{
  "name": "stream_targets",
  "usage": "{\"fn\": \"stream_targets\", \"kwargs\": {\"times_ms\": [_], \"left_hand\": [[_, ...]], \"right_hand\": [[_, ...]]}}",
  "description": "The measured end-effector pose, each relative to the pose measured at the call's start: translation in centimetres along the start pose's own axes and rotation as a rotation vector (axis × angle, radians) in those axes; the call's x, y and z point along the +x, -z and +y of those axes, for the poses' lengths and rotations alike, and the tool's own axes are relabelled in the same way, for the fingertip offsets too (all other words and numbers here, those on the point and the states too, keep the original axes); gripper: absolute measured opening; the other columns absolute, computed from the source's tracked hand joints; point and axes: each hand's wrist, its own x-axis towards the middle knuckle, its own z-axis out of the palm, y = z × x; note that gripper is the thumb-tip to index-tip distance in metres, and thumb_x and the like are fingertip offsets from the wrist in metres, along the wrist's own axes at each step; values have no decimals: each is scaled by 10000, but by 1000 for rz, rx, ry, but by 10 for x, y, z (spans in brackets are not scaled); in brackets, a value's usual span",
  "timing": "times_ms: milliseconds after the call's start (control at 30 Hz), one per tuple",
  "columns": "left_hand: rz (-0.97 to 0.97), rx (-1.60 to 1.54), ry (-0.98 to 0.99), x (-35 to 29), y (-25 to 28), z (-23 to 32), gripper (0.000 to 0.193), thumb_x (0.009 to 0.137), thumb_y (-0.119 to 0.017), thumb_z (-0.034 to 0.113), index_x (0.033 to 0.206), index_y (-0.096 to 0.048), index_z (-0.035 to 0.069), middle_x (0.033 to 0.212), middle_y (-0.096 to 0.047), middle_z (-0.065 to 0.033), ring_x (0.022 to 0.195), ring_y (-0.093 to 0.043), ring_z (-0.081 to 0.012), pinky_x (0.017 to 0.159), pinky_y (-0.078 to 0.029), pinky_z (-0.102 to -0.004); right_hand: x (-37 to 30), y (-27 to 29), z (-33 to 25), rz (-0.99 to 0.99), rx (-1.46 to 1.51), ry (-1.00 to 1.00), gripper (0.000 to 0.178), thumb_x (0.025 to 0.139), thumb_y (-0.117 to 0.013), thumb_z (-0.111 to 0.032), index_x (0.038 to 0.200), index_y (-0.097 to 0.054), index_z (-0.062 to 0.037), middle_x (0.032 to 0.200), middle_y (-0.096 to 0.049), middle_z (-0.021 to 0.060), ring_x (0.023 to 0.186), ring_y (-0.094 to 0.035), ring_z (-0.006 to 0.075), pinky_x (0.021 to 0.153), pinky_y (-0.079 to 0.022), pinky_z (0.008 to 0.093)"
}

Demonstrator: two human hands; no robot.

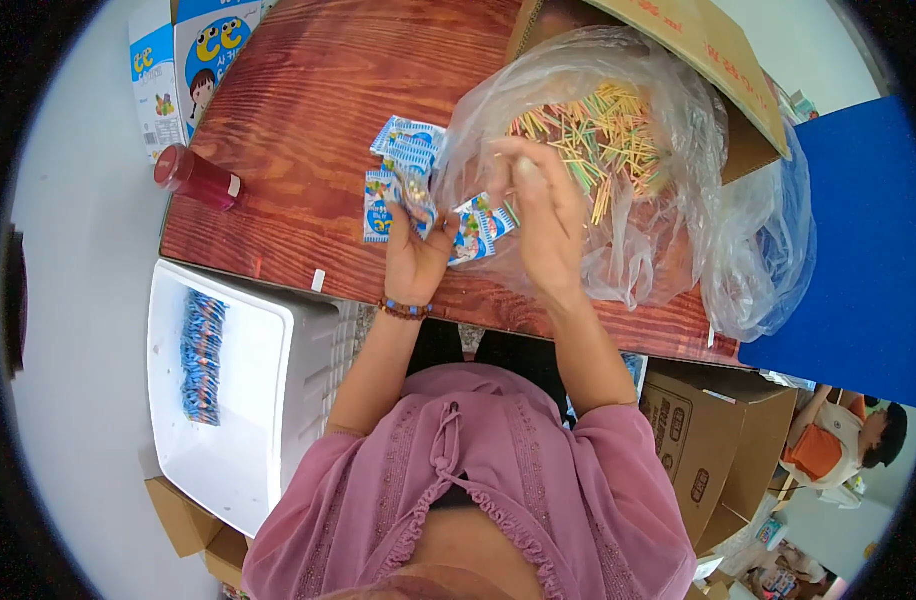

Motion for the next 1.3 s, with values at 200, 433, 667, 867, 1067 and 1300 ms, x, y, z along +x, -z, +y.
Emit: {"fn": "stream_targets", "kwargs": {"times_ms": [200,433,667,867,1067,1300], "left_hand": [[0,51,-62,7,-10,3,390,954,-535,334,1258,-493,93,1216,-575,-53,1117,-543,-201,953,-448,-439],[-59,118,-139,-6,5,25,250,944,-567,195,1164,-575,76,1156,-621,-51,1054,-592,-193,938,-471,-427],[165,309,-230,-15,4,45,194,932,-569,98,1109,-599,22,1061,-652,-67,966,-620,-153,858,-505,-329],[447,1375,-739,-32,22,64,289,895,-612,69,1176,-566,14,1179,-542,-101,1047,-532,-173,883,-432,-295],[429,2020,-534,-33,27,54,488,777,-709,215,1216,-549,76,1227,-488,-135,1189,-388,-332,1016,-253,-474],[281,2275,-593,-37,10,34,419,750,-749,281,1093,-589,103,1080,-529,-92,1072,-432,-295,892,-286,-459]], "right_hand": [[-8,-12,37,-105,-667,-292,265,880,-637,-156,1094,-598,-5,780,-579,-19,663,-482,36,578,-386,190],[-3,-18,45,-294,-445,-221,130,888,-626,-100,949,-692,-5,742,-563,-25,666,-469,45,575,-377,232],[1,-21,81,-291,-367,-400,190,910,-600,-155,950,-688,8,808,-673,18,762,-577,52,672,-450,223],[12,-12,152,-498,-665,-385,251,906,-581,-203,860,-645,36,850,-703,129,779,-656,155,680,-484,289],[8,-17,122,-335,-929,-234,214,855,-611,-215,892,-631,-5,799,-658,169,700,-632,300,643,-472,362],[-14,54,90,-352,-1054,-398,224,793,-686,-213,940,-625,-56,863,-625,87,837,-630,219,711,-482,343]]}}
